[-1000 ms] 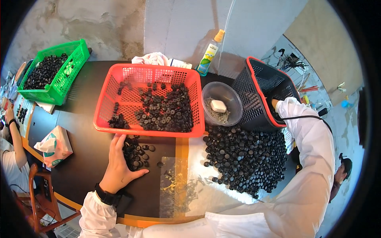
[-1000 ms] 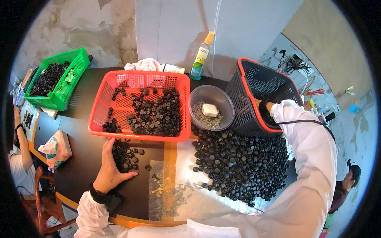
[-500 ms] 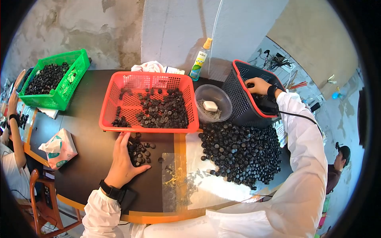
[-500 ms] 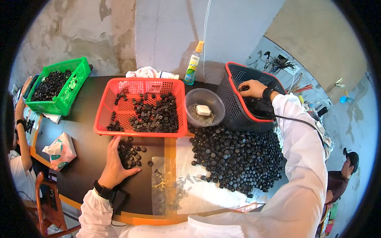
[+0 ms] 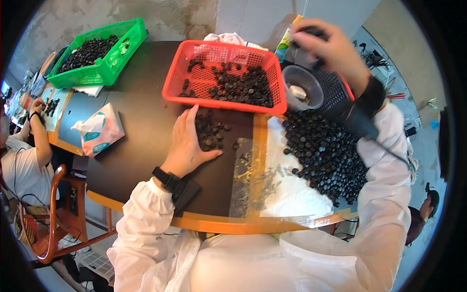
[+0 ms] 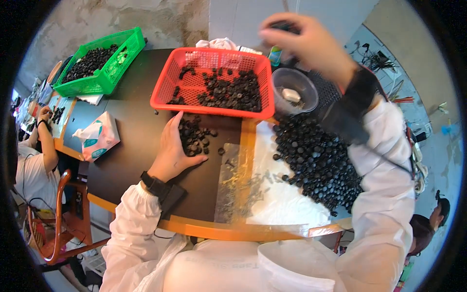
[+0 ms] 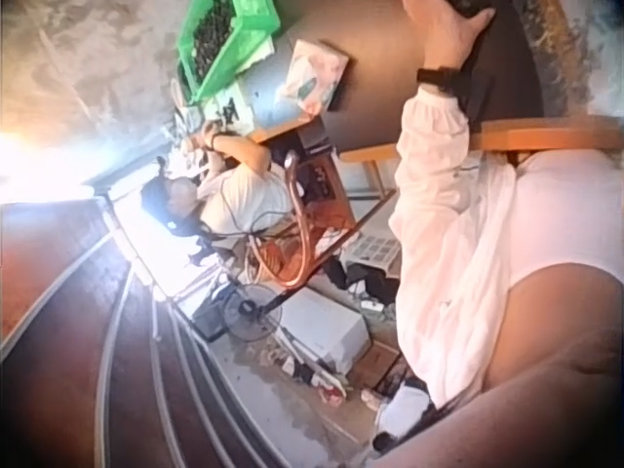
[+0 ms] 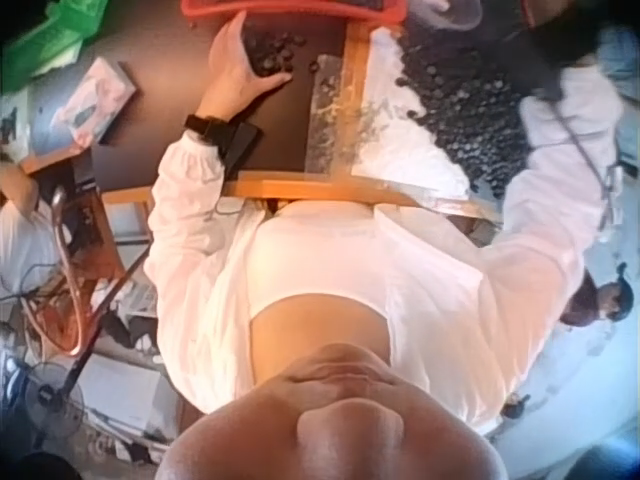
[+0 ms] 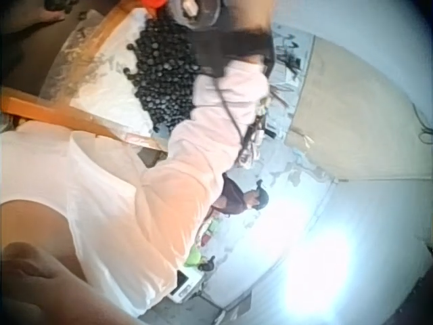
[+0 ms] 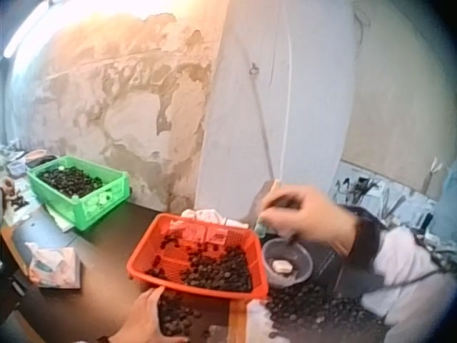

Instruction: Assembling and inspecting small black plastic shoe components.

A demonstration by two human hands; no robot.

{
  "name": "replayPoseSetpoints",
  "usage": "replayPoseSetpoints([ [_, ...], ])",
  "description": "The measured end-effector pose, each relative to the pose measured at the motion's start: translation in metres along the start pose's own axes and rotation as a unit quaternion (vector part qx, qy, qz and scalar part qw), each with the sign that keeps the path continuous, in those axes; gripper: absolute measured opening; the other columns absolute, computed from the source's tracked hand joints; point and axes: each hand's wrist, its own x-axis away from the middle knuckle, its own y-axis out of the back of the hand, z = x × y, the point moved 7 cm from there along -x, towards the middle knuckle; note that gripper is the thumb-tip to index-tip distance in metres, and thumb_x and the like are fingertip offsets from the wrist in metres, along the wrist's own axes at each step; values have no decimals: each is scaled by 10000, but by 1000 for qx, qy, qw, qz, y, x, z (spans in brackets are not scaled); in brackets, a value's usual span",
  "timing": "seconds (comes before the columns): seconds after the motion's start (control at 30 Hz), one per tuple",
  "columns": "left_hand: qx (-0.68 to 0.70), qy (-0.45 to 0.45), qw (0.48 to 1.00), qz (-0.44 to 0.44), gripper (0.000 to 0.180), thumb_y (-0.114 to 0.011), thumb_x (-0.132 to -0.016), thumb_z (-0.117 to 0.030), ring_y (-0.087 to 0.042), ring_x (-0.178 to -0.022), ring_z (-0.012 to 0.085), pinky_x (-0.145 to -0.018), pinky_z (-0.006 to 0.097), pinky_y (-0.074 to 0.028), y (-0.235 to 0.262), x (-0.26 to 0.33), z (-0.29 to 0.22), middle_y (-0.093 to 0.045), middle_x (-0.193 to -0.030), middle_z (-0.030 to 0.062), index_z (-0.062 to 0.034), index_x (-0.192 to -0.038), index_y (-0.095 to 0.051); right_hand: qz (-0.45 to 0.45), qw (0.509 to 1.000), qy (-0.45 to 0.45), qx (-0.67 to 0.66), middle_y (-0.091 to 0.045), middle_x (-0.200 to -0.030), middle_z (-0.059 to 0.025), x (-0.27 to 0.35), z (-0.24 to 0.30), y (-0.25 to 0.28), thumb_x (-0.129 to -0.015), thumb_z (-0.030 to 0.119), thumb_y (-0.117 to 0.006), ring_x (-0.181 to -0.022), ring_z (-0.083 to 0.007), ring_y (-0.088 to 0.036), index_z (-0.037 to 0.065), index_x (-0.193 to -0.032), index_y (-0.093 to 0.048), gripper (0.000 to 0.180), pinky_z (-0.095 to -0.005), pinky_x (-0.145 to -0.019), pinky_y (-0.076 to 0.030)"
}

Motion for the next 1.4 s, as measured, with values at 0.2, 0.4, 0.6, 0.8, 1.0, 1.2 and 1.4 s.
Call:
replayPoseSetpoints([
  [0.2, 3, -12, 1000, -20, 1316, -954, -519, -349, -388, -1305, 426, -1098, 480, -344, 6, 6, 12, -368, -1411, 259, 6, -1508, -162, 168, 980, -11, -104, -675, -830, -16, 35, 12, -188, -857, 219, -741, -740, -56, -604, 44, -956, -700, 205, -239, -681, -496],
  [0.4, 13, -23, 999, 35, 1443, -965, -456, -419, -396, -1311, 432, -1095, 477, -358, 7, 8, 12, -353, -1427, 262, -5, -1530, -95, 109, 993, 37, -25, -681, -878, -100, 37, -21, -237, -813, 238, -751, -822, -186, -659, 33, -991, -695, 277, -312, -753, -502],
  [0.6, 222, 26, 974, -20, 1473, -984, -483, -347, -315, -1401, 365, -1161, 453, -287, 4, 10, 25, -243, -1511, 238, -33, -1541, -8, 66, 987, 105, 101, -590, -980, -93, 39, -15, -261, -770, 245, -736, -829, -282, -643, 93, -993, -676, 277, -385, -720, -527],
  [0.8, 196, 41, 980, 13, 1472, -985, -495, -306, -273, -1422, 360, -1171, 455, -270, 7, 8, 21, -214, -1524, 233, -35, -1538, 17, 113, 956, 155, 224, -542, -1087, -94, 45, -13, -272, -768, 264, -714, -930, -285, -616, 138, -1084, -631, 350, -401, -690, -544],
  [1.0, 140, 29, 990, 13, 1433, -981, -508, -260, -254, -1434, 347, -1172, 440, -270, 9, 6, 20, -203, -1538, 213, -15, -1533, -9, 122, 942, 210, 232, -536, -1210, -119, 40, -11, -273, -777, 319, -701, -1087, -307, -549, 124, -1177, -603, 455, -435, -856, -508],
  [1.2, 141, 21, 990, -1, 1446, -985, -490, -266, -246, -1432, 367, -1174, 461, -257, 8, 7, 22, -175, -1547, 222, -20, -1533, -15, 136, 942, 217, 216, -474, -1394, -171, 50, -16, -278, -789, 372, -705, -1204, -390, -504, 138, -1282, -582, 559, -480, -1047, -399],
  [1.4, 153, -31, 988, -4, 1507, -994, -412, -366, -249, -1416, 381, -1170, 456, -262, 16, 5, 25, -194, -1510, 215, -13, -1536, -53, 158, 945, 222, 179, -429, -1445, -205, 47, -14, -270, -757, 361, -764, -1292, -407, -459, 147, -1344, -547, 661, -479, -1094, -366],
])
